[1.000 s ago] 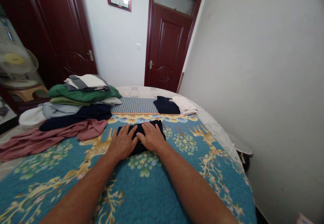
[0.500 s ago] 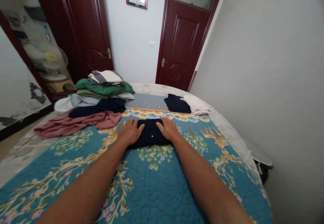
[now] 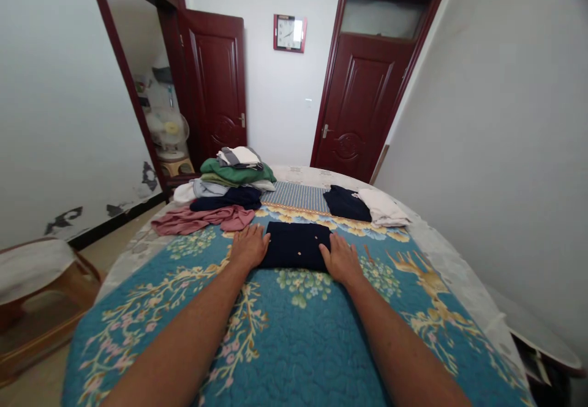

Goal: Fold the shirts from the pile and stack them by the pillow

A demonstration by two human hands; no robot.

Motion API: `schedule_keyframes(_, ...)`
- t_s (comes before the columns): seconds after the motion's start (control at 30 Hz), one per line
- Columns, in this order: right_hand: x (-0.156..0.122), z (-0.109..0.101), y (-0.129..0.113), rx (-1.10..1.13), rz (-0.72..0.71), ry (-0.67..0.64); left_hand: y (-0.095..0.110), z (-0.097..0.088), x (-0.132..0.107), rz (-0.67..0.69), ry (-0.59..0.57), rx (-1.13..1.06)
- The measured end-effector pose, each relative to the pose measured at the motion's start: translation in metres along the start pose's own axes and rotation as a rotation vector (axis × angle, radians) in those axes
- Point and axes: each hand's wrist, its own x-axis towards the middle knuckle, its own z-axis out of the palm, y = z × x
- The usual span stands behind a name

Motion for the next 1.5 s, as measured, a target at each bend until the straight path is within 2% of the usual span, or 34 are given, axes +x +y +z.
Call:
schedule_keyframes(0.1, -0.009, -0.001, 0.002, -0.024, -0.003, 0.003, -0.008, -0.001, -0.004, 0.030, 0.051, -0.035)
schedule_keyframes(0.23, -0.017, -0.001, 0.003, -0.029, -0.005, 0.018, -0.020, 0.000, -0.004, 0.074, 0.054, -0.094)
schedule_keyframes(0.4, -0.023, 0.001, 0.002, -0.020, -0.011, 0.089, -0.028, 0.006, -0.001, 0.059, 0.078, -0.157)
schedule_keyframes(0.5, -0.025, 0.002, 0.004, 0.004, -0.008, 0.145, -0.027, 0.002, 0.000, 0.051, 0.192, -0.340)
schedule_keyframes(0.57, -0.026, 0.002, 0.007, 0.025, -0.028, 0.178, -0.022, -0.006, -0.001, 0.066, 0.303, -0.486)
schedule_keyframes(0.63, -0.028, 0.001, 0.010, 0.044, -0.077, 0.198, -0.013, -0.017, -0.004, 0.118, 0.353, -0.560)
schedule_keyframes(0.7, -0.029, -0.001, 0.012, 0.050, -0.157, 0.182, -0.002, -0.025, -0.010, 0.234, 0.280, -0.556)
schedule_keyframes(0.83, -0.032, -0.003, 0.011, 0.047, -0.243, 0.091, 0.015, -0.031, -0.021, 0.463, -0.051, -0.397)
schedule_keyframes(0.9, -0.032, -0.004, 0.010, 0.047, -0.224, 0.075, 0.017, -0.030, -0.024, 0.481, -0.152, -0.325)
schedule_keyframes(1.0, -0.031, -0.002, 0.011, 0.039, -0.185, 0.081, 0.015, -0.027, -0.025, 0.455, -0.210, -0.266)
schedule_keyframes(1.13, -0.027, 0.003, 0.016, 0.031, -0.148, 0.120, 0.014, -0.023, -0.028, 0.424, -0.213, -0.243)
schedule_keyframes(1.37, -0.024, 0.008, 0.028, 0.047, -0.228, 0.192, 0.026, -0.025, -0.033, 0.375, -0.096, -0.202)
schedule_keyframes(1.5, -0.024, 0.010, 0.033, 0.095, -0.253, 0.216, 0.029, -0.033, -0.033, 0.463, 0.012, -0.223)
